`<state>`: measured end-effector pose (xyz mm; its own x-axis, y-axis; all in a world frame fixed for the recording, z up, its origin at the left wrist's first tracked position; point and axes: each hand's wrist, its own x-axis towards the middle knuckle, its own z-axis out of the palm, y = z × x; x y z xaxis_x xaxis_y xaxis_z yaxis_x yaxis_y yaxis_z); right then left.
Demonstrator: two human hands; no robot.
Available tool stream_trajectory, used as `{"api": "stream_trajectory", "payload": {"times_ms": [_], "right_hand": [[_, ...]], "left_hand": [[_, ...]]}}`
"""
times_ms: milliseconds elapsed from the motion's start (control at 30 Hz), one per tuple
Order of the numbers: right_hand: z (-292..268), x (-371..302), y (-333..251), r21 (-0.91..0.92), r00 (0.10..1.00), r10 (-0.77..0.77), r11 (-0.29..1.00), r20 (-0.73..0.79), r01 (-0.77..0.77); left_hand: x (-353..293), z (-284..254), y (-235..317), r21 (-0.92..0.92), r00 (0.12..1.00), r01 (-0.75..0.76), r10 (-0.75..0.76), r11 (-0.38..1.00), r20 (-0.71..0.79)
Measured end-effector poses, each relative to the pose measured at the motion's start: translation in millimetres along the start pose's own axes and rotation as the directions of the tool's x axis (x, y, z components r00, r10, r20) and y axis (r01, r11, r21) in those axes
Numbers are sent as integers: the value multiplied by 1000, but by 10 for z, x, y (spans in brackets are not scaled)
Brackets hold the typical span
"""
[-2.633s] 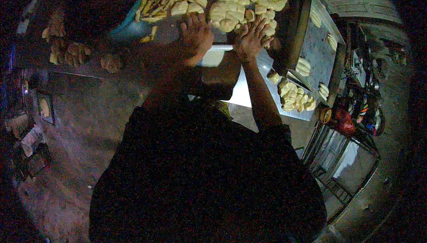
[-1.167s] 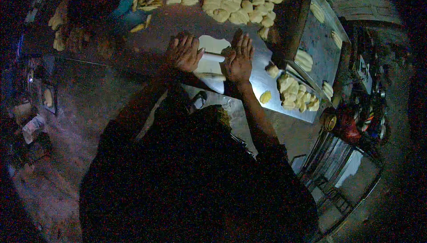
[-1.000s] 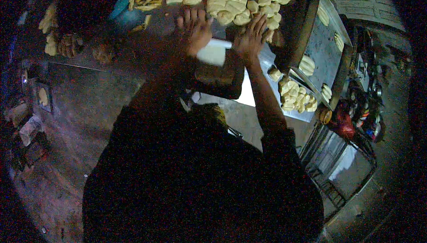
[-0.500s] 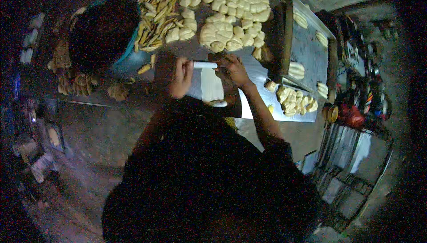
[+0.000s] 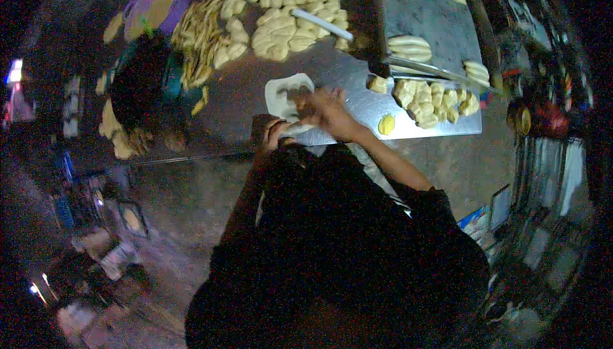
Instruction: The person flattens pieces of dough one at a time using a rolling pin on a metal table, places filling inside by hand, and rolls each piece into an elongated shape.
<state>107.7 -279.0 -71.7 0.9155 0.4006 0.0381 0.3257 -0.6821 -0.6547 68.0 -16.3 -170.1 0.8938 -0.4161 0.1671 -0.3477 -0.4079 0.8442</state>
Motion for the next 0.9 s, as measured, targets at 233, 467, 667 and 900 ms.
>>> {"api": "stream_trajectory", "payload": {"times_ms": [233, 467, 667, 900], "right_hand": [[362, -19, -30, -152, 992, -81, 986, -97, 65], [297, -210, -428, 327, 953, -5, 939, -301, 108], [384, 315, -285, -303, 982, -113, 951, -152, 62], [-117, 1335, -158, -133, 888, 46, 984, -457, -120]], "left_hand": [[498, -294, 383, 400, 962, -264, 271, 878, 40], [236, 212, 653, 519, 955, -36, 182, 854, -234], [799, -75, 721, 670, 976, -162, 218, 725, 0], [1602, -781, 357, 522, 957, -73, 208, 850, -204]]}}
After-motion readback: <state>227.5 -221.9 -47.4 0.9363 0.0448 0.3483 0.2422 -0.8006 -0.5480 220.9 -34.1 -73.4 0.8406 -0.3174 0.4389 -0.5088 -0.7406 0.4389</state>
